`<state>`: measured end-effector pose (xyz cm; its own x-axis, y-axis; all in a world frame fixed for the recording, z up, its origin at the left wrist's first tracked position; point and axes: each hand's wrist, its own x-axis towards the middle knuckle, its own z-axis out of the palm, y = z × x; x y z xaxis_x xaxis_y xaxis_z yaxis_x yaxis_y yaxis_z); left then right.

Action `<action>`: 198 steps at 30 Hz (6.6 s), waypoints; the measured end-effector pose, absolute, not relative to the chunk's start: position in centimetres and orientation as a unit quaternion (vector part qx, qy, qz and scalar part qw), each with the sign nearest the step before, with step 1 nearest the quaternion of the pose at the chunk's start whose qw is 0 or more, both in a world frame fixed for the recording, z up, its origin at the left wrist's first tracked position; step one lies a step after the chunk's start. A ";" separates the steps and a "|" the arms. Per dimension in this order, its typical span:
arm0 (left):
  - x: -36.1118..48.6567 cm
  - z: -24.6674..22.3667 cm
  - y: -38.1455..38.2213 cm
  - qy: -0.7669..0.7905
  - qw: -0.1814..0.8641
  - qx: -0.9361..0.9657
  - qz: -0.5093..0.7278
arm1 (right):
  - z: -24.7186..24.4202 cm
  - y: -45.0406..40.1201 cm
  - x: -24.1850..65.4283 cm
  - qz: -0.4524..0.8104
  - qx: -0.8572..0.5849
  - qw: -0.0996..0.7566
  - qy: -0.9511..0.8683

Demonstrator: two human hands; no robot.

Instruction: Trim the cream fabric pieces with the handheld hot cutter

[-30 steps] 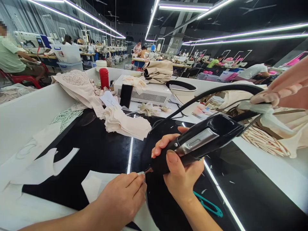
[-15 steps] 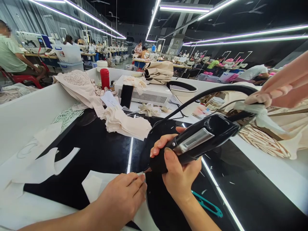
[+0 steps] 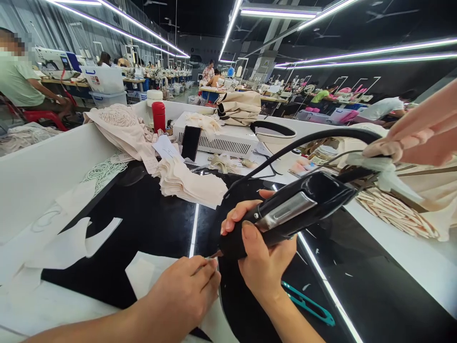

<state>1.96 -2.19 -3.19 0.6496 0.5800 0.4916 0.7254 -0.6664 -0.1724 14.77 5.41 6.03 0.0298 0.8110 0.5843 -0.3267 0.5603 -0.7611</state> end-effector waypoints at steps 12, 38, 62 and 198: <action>-0.7 -1.3 -0.2 -0.430 0.182 -0.860 -0.208 | 8.9 4.7 17.0 0.310 -0.323 0.683 -0.578; 0.8 1.0 -2.2 -0.321 0.029 -0.907 -0.272 | 7.0 2.4 18.5 0.401 -0.229 0.695 -0.552; 0.2 0.8 -2.2 -0.329 0.021 -0.917 -0.226 | 7.0 2.4 18.4 0.410 -0.213 0.702 -0.541; -3.0 4.0 -4.5 -0.513 -0.154 -0.841 -0.081 | 6.6 4.2 17.4 0.389 -0.279 0.704 -0.525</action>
<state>-2.96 -4.51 3.98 0.4609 0.8872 -0.0219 0.8372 -0.4265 0.3424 17.37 4.22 6.57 0.1461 0.8403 0.5221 -0.2550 0.5419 -0.8008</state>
